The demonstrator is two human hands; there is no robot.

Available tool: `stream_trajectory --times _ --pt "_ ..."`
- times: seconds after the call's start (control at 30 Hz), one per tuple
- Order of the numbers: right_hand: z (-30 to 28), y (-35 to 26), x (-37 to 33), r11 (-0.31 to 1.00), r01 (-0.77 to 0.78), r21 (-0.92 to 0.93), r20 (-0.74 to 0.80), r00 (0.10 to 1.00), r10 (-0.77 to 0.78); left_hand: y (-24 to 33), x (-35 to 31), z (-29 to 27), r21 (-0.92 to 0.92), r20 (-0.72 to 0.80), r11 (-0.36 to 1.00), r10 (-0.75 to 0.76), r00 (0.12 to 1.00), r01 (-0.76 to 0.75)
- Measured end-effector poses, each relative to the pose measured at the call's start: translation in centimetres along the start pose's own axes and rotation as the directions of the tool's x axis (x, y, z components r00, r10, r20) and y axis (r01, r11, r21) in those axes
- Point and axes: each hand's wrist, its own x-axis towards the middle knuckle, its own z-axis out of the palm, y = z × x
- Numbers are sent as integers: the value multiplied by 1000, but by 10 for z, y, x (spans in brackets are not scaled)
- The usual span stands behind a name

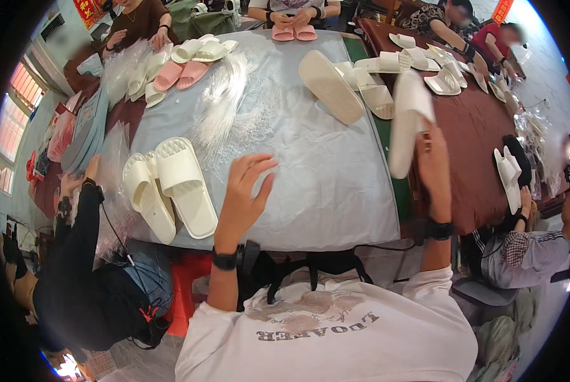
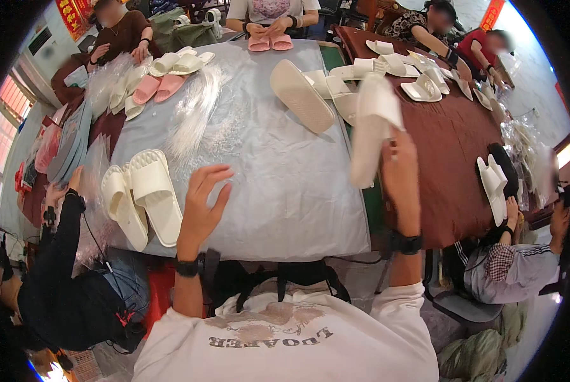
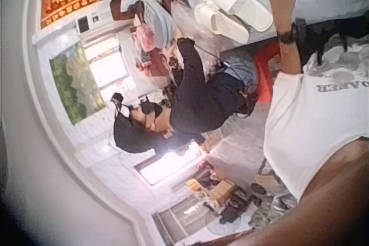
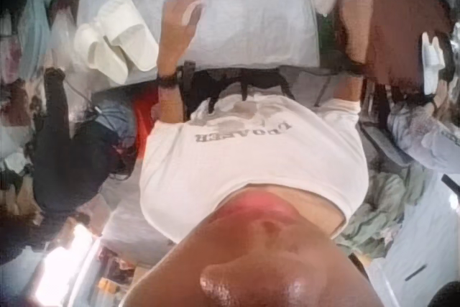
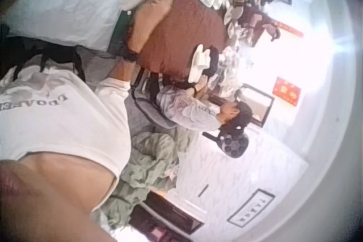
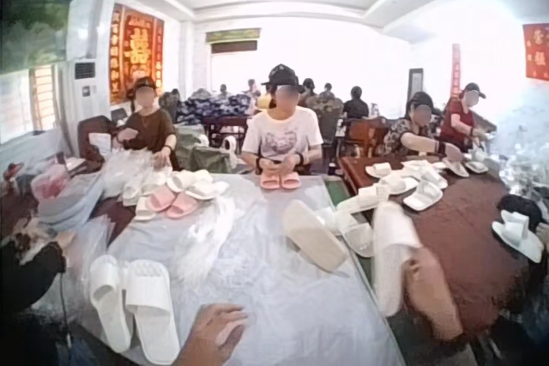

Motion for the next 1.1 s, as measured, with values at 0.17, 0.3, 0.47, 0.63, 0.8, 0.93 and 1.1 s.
stream_trajectory --times 0.17,0.3,0.47,0.63,0.8,0.93,1.1 --pt "100 -14 -34 953 280 -119 33 960 -278 -21 88 41 -261 156 965 61 986 -19" --pt "149 -41 -56 933 360 13 133 924 -358 -63 103 72 -250 250 961 181 951 -118" --pt "169 -54 -44 924 359 134 300 874 -383 -106 100 85 -211 349 951 288 892 -225" --pt "167 -42 12 931 150 334 537 781 -318 -120 91 85 -413 501 880 4 865 235" --pt "185 -8 61 775 -162 611 472 860 -193 -136 83 94 -500 283 858 35 958 117" --pt "200 -10 37 828 245 504 295 852 -432 -135 74 85 -393 274 919 83 958 33" --pt "207 -51 -6 780 621 79 321 725 -609 -127 66 104 -451 181 877 -90 979 164"
